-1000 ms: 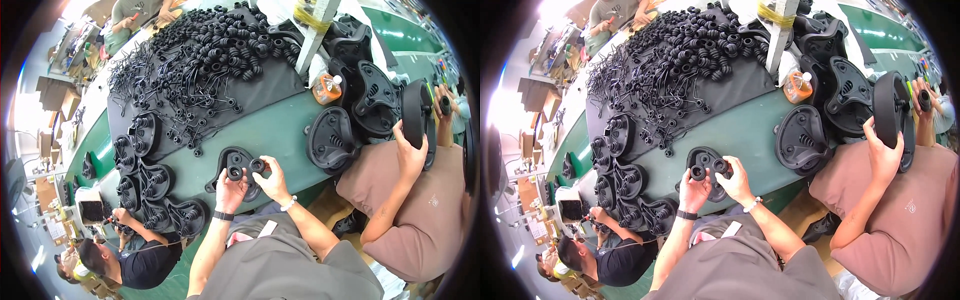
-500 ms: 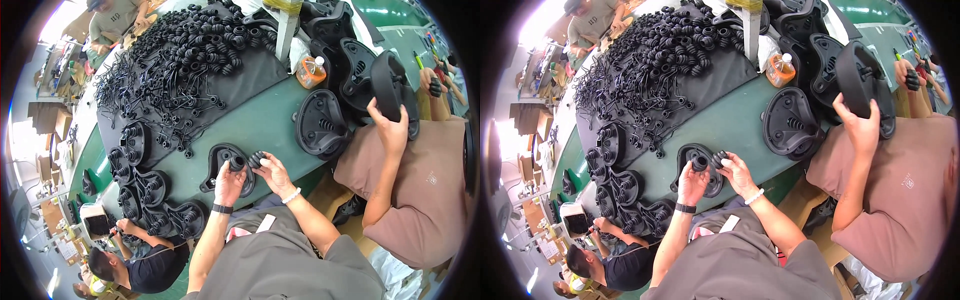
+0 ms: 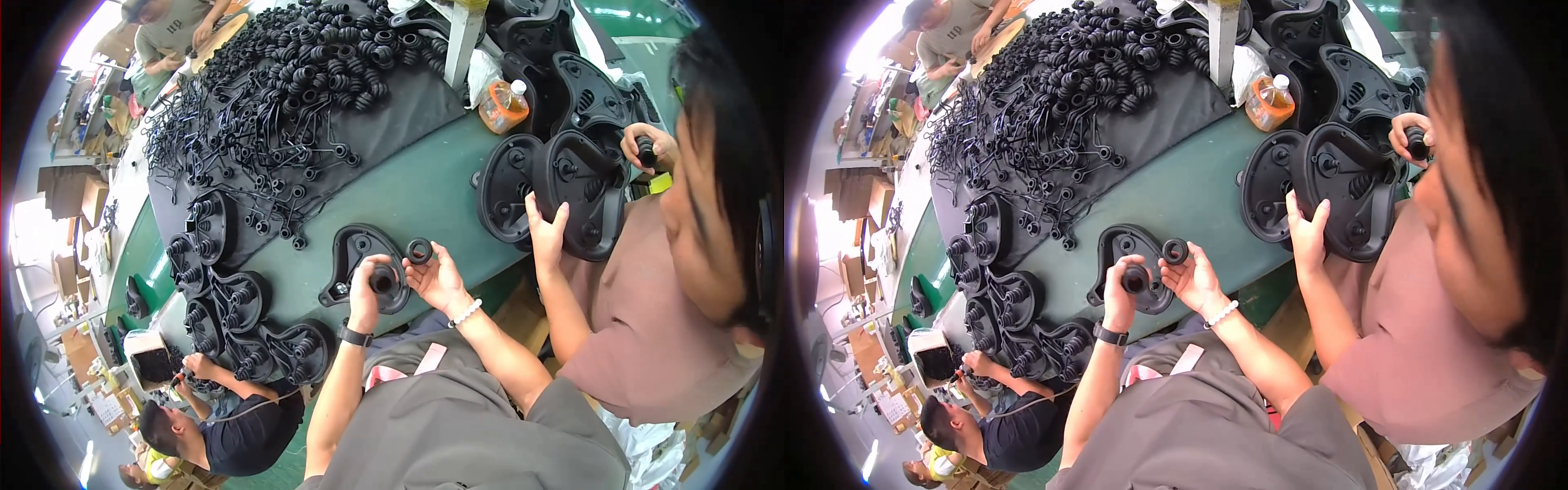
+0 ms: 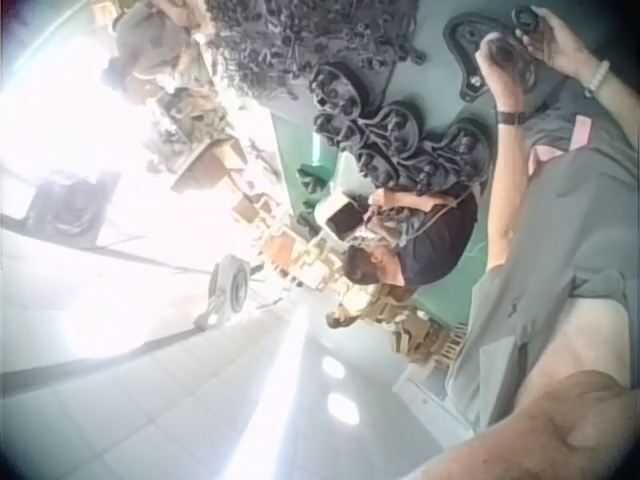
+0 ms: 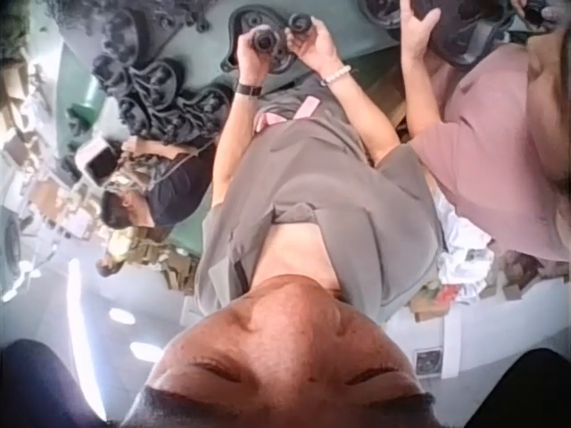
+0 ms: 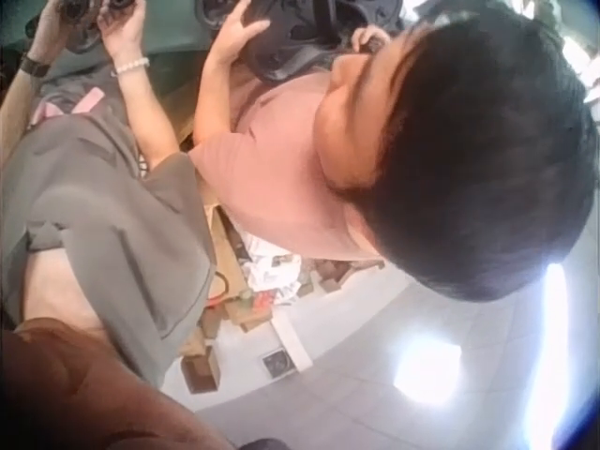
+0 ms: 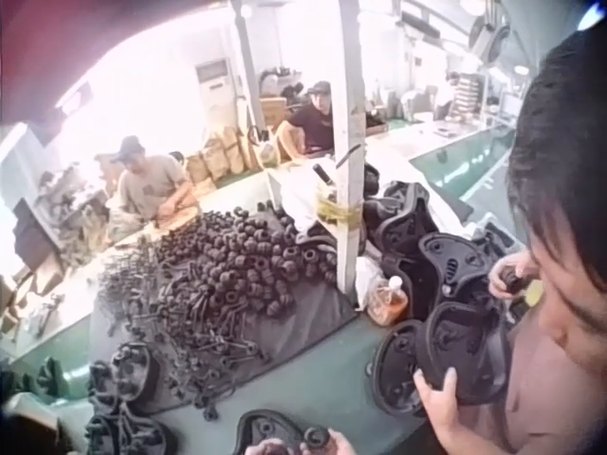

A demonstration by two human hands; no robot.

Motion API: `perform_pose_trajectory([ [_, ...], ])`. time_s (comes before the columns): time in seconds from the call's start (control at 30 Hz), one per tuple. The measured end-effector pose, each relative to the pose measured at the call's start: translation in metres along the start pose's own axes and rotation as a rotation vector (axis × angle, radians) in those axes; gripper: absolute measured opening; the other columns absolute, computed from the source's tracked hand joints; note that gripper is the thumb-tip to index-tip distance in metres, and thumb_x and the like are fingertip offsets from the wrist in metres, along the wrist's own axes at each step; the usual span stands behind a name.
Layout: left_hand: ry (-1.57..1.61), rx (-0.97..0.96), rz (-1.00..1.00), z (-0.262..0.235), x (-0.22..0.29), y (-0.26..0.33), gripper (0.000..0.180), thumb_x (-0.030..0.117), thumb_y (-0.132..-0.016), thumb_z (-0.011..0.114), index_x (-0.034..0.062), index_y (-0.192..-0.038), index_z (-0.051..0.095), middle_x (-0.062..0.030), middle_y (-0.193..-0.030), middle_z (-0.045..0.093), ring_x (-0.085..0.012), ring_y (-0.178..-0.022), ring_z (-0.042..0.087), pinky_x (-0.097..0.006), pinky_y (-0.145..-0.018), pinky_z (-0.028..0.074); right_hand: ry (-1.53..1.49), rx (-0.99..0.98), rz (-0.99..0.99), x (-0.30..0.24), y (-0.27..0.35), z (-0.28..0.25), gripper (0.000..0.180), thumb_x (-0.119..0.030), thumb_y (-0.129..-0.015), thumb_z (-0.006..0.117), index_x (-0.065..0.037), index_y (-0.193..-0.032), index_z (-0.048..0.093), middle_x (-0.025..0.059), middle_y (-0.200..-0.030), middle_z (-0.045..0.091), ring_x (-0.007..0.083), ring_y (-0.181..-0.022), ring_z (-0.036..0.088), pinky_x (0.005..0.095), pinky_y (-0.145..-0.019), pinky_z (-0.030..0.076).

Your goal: Assembling bicycle saddle components by inserting plastic parts into the saddle bases at a factory workbench.

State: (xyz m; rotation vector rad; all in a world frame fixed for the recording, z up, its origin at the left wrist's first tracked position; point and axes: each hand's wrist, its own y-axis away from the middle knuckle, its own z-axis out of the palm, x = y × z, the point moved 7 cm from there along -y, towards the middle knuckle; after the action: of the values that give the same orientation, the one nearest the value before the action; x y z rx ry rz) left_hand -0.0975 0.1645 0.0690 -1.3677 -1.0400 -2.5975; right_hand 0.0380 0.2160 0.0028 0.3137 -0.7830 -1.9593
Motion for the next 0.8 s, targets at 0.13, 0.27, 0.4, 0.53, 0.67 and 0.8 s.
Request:
perform_pose_trajectory([
  [0.13,-0.512,-0.166,0.017,0.039,0.022,0.006,0.049,0.016,-0.101,0.048,0.0002,-0.147,0.053,-0.0078,-0.132,0.065,-0.0118,-0.113,0.059,-0.027,-0.099,0.045,0.124,0.052,-0.051,-0.001,0.001,0.000,0.046,-0.048,-0.100,0.058,-0.005,-0.105,0.070,0.0137,-0.099,0.074,0.0228,-0.087,0.072,0.0368,-0.082,0.059],
  [0.27,-0.562,-0.144,0.066,0.043,0.025,0.003,0.050,0.017,-0.100,0.051,0.0029,-0.147,0.053,-0.0110,-0.124,0.071,-0.0170,-0.111,0.066,-0.029,-0.098,0.049,0.177,0.078,-0.098,-0.003,0.000,0.000,0.042,-0.049,-0.100,0.060,-0.009,-0.104,0.071,0.0102,-0.097,0.074,0.0206,-0.087,0.070,0.0350,-0.080,0.058],
  [0.4,-0.957,-0.201,0.155,0.064,0.036,0.012,0.051,0.023,-0.095,0.056,0.0084,-0.144,0.056,-0.0194,-0.098,0.074,-0.0349,-0.087,0.074,-0.039,-0.080,0.057,0.182,0.128,-0.148,-0.005,-0.003,-0.004,0.038,-0.047,-0.100,0.061,-0.011,-0.102,0.071,0.0080,-0.095,0.074,0.0197,-0.086,0.070,0.0340,-0.079,0.057],
  [0.53,-1.242,-0.237,0.294,0.070,0.042,0.022,0.047,0.023,-0.092,0.056,0.0078,-0.137,0.059,-0.0198,-0.088,0.072,-0.0387,-0.080,0.070,-0.045,-0.073,0.056,0.180,0.102,-0.100,-0.004,0.000,0.000,0.037,-0.047,-0.100,0.061,-0.012,-0.101,0.071,0.0073,-0.091,0.074,0.0186,-0.079,0.069,0.0335,-0.076,0.057],
  [0.67,-1.222,-0.215,0.278,0.056,0.032,0.027,0.055,0.022,-0.092,0.058,0.0071,-0.145,0.053,-0.0221,-0.092,0.071,-0.0360,-0.079,0.071,-0.041,-0.073,0.055,0.192,0.082,-0.055,0.000,0.002,0.002,0.043,-0.051,-0.100,0.059,-0.010,-0.102,0.071,0.0086,-0.090,0.074,0.0183,-0.075,0.067,0.0332,-0.074,0.057],
  [0.8,-0.972,-0.039,0.162,0.022,0.013,0.019,0.057,0.025,-0.098,0.054,0.0039,-0.150,0.046,-0.0131,-0.088,0.071,-0.0286,-0.077,0.071,-0.038,-0.073,0.055,0.209,0.079,-0.036,0.003,0.002,0.008,0.045,-0.052,-0.100,0.059,-0.008,-0.106,0.069,0.0109,-0.092,0.074,0.0194,-0.075,0.067,0.0328,-0.075,0.056],
])
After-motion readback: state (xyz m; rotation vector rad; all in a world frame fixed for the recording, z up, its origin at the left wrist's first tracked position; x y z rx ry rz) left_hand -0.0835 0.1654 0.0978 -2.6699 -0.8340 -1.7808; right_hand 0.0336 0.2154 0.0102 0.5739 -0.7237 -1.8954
